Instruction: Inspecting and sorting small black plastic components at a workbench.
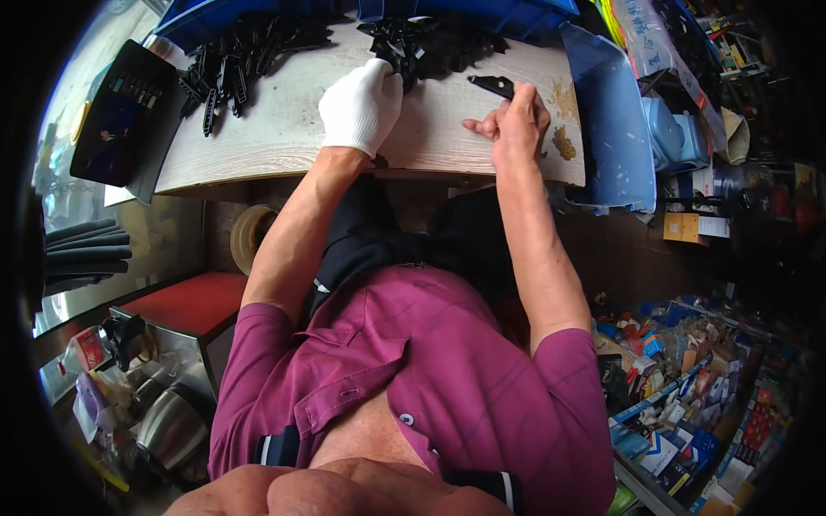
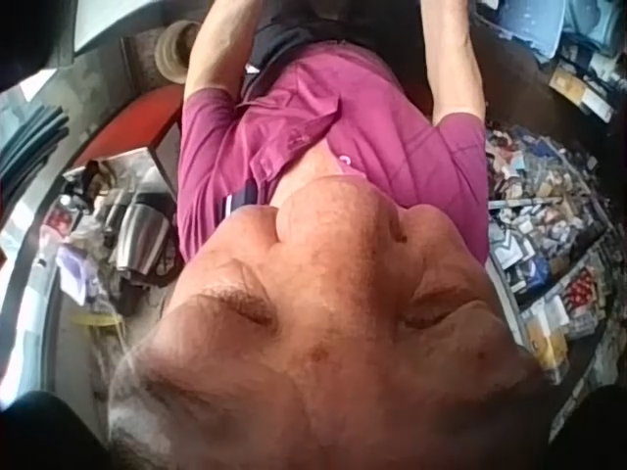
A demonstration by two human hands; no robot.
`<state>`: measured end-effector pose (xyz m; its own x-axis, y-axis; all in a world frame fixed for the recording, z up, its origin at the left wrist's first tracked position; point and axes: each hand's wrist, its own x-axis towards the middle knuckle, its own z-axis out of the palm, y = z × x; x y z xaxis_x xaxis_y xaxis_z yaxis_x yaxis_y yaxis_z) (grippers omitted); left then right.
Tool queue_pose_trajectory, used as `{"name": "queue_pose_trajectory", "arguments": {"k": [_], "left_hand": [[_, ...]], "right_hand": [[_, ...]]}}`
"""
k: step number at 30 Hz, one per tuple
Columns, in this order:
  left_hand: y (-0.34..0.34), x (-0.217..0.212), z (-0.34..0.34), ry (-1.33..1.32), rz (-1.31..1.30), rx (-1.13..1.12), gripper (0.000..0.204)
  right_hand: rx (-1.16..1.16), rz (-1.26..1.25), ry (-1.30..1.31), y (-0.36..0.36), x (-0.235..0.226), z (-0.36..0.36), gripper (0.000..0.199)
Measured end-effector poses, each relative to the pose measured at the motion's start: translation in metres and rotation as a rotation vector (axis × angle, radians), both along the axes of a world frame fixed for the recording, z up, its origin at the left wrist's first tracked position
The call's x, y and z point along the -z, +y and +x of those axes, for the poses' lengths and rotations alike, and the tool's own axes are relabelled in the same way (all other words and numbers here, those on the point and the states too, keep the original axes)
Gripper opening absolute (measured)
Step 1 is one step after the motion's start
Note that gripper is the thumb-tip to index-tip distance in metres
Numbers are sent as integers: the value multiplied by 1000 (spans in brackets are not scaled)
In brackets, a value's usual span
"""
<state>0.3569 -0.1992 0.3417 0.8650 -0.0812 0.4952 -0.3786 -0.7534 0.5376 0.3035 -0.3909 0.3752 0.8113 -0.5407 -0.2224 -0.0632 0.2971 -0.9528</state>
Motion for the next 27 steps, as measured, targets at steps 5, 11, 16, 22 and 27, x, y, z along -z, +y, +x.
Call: {"name": "queue_pose_trajectory", "arguments": {"k": [5,11,16,22,27], "left_hand": [[-11,9,7,-77,84,36,6],[-2,5,3,-13,-301,71,14],[-13,2,-13,184,-741,205,28],[-26,1,-26,4,-383,354,42],[-11,-6,-16,232,-421,475,32]], "right_hand": [[439,25,29,-76,-7,23,34],[187,-37,82,-71,0,8,41],[-331,-136,23,3,11,2,41],[-482,-257,-61,21,23,0,33],[-455,-231,-24,30,13,-4,37]]}}
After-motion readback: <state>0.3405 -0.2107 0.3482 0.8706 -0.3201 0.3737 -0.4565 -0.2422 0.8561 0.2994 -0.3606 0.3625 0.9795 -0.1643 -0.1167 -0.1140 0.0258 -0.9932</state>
